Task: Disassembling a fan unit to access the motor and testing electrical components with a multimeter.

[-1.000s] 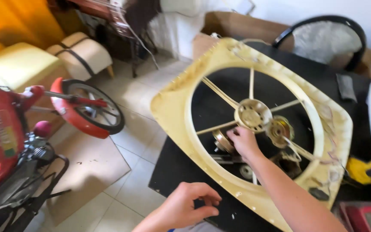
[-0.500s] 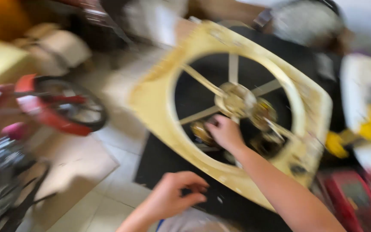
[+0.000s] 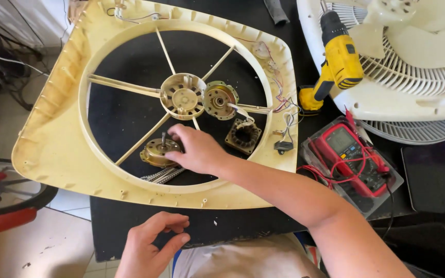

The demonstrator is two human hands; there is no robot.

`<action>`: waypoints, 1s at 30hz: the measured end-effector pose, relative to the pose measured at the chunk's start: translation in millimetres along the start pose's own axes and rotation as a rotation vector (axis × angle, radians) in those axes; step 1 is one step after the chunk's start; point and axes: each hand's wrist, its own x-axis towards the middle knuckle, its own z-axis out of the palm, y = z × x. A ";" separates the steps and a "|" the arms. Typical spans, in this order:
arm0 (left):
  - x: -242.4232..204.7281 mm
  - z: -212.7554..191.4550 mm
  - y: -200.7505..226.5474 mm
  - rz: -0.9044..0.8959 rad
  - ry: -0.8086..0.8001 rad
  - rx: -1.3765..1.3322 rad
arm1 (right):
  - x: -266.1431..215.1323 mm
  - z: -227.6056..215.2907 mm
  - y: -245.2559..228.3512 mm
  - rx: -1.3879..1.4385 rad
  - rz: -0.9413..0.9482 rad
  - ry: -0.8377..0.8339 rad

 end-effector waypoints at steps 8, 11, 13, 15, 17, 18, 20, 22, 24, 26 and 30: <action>16.0 -7.0 11.4 0.161 0.030 0.051 | -55.1 -72.5 81.0 -0.048 -0.014 0.331; 30.7 -7.0 29.4 0.163 0.013 0.072 | -72.0 -96.9 110.3 -0.053 0.096 0.478; 43.0 -2.7 44.5 0.179 0.005 0.091 | -79.3 -101.4 119.5 -0.069 0.112 0.536; 58.3 5.0 58.5 0.169 0.027 0.130 | -81.3 -100.4 121.2 -0.165 0.203 0.474; 71.4 12.3 63.8 0.168 0.020 0.162 | -83.3 -93.5 125.5 -0.196 0.180 0.443; 78.4 15.4 67.1 0.168 0.012 0.193 | -83.9 -90.3 127.5 -0.229 0.158 0.414; 90.6 21.7 63.2 0.175 0.013 0.251 | -85.7 -83.7 137.3 -0.209 0.119 0.437; 102.2 27.5 59.1 0.181 0.013 0.309 | -86.8 -79.0 146.2 -0.188 0.081 0.459; 112.6 33.5 55.0 0.157 0.016 0.381 | -88.2 -75.8 154.6 -0.200 0.079 0.450; 121.8 41.4 49.1 0.156 0.000 0.422 | -88.4 -71.7 161.7 -0.217 0.036 0.472; 143.9 49.8 44.2 0.202 -0.125 0.642 | -85.0 -58.0 185.8 -0.295 0.019 0.508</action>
